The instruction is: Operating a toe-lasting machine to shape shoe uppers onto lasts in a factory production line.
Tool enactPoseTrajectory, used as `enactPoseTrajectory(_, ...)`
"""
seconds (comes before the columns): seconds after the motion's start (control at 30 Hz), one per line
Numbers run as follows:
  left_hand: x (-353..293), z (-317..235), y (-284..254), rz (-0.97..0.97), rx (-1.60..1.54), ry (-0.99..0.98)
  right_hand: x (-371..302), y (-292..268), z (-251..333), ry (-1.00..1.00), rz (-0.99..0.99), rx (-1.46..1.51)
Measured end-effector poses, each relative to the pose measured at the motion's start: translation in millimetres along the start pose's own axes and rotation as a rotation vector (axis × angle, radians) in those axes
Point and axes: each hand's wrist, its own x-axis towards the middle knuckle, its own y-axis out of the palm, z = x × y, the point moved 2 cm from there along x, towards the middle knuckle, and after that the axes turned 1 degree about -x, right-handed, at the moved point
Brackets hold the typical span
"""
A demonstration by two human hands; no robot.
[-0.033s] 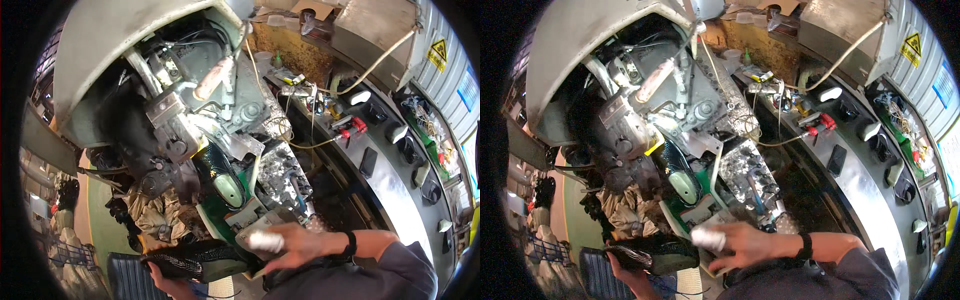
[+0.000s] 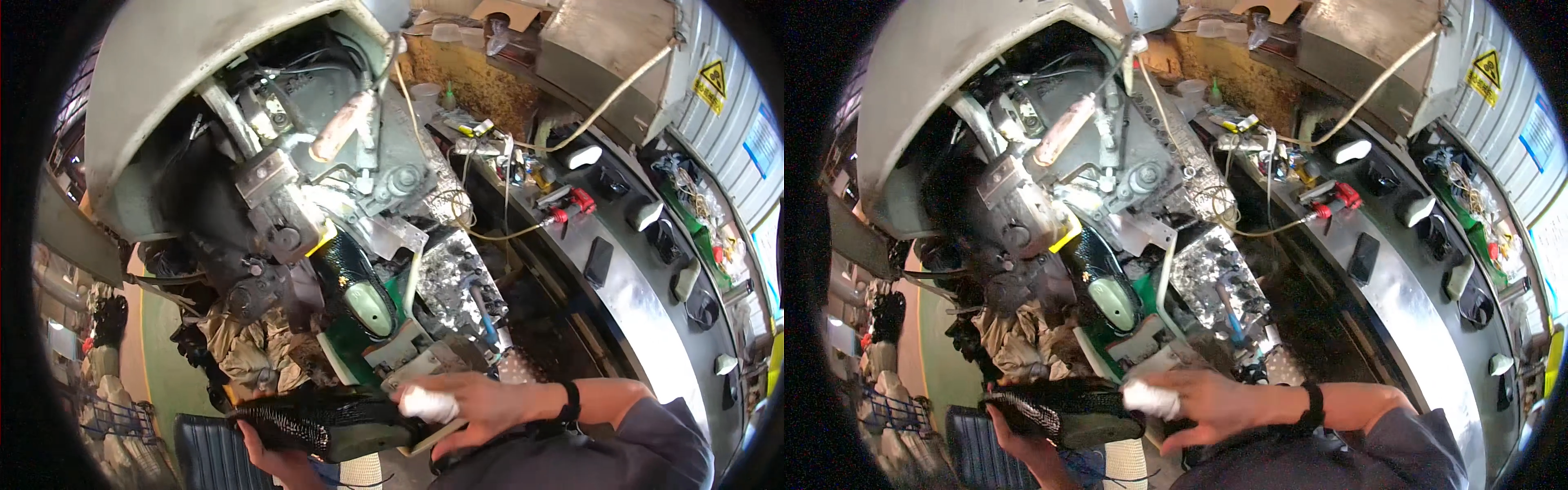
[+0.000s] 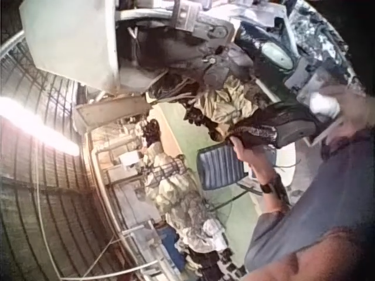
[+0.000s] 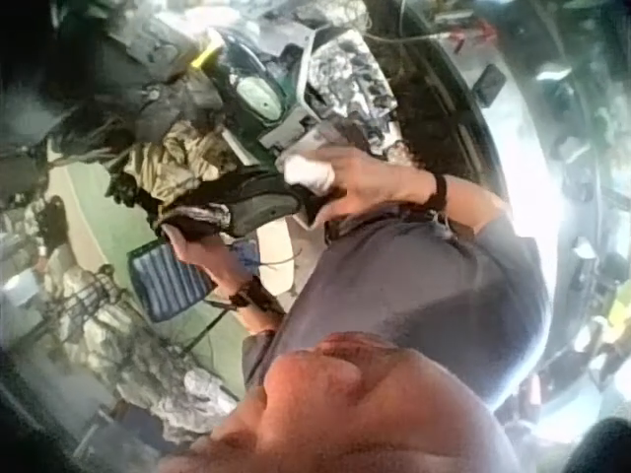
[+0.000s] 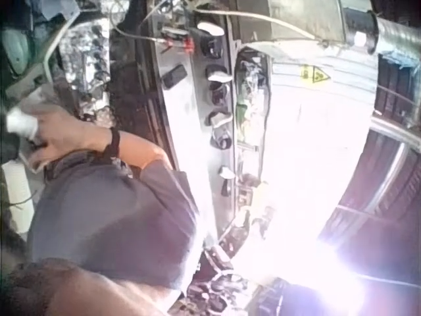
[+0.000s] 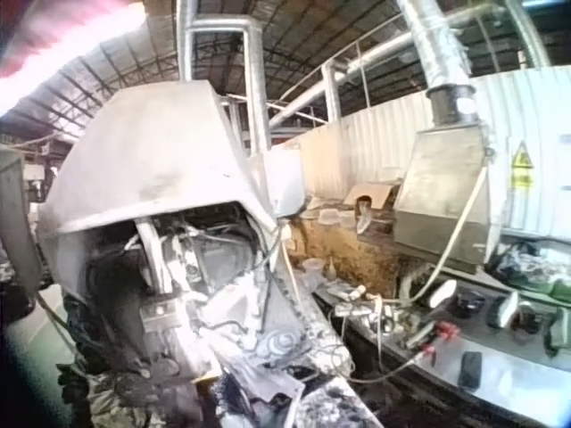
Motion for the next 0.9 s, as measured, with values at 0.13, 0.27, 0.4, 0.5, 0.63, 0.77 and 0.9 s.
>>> enactPoseTrajectory(0.13, 10, 46, 80, 0.401, -0.082, -0.093, -46, 6, -3, -0.108, -0.266, -0.094)
enactPoseTrajectory(0.27, -25, 92, 169, 0.47, -0.054, -0.245, -101, -23, 29, 0.265, -0.473, -0.025)
enactPoseTrajectory(0.4, -87, 124, 242, 0.71, 0.164, -0.244, -184, -33, 44, 0.298, -0.674, -0.087)
enactPoseTrajectory(0.5, -143, 158, 292, 0.843, 0.22, -0.289, -250, -38, 61, 0.335, -0.851, -0.124)
enactPoseTrajectory(0.63, -238, 198, 354, 0.942, 0.318, -0.354, -340, -48, 84, 0.364, -1.036, -0.119)
enactPoseTrajectory(0.77, -348, 244, 410, 1.117, 0.549, -0.234, -444, -51, 104, 0.314, -1.204, -0.034)
enactPoseTrajectory(0.9, -440, 283, 456, 1.212, 0.753, -0.111, -523, -60, 121, 0.241, -1.349, 0.069)
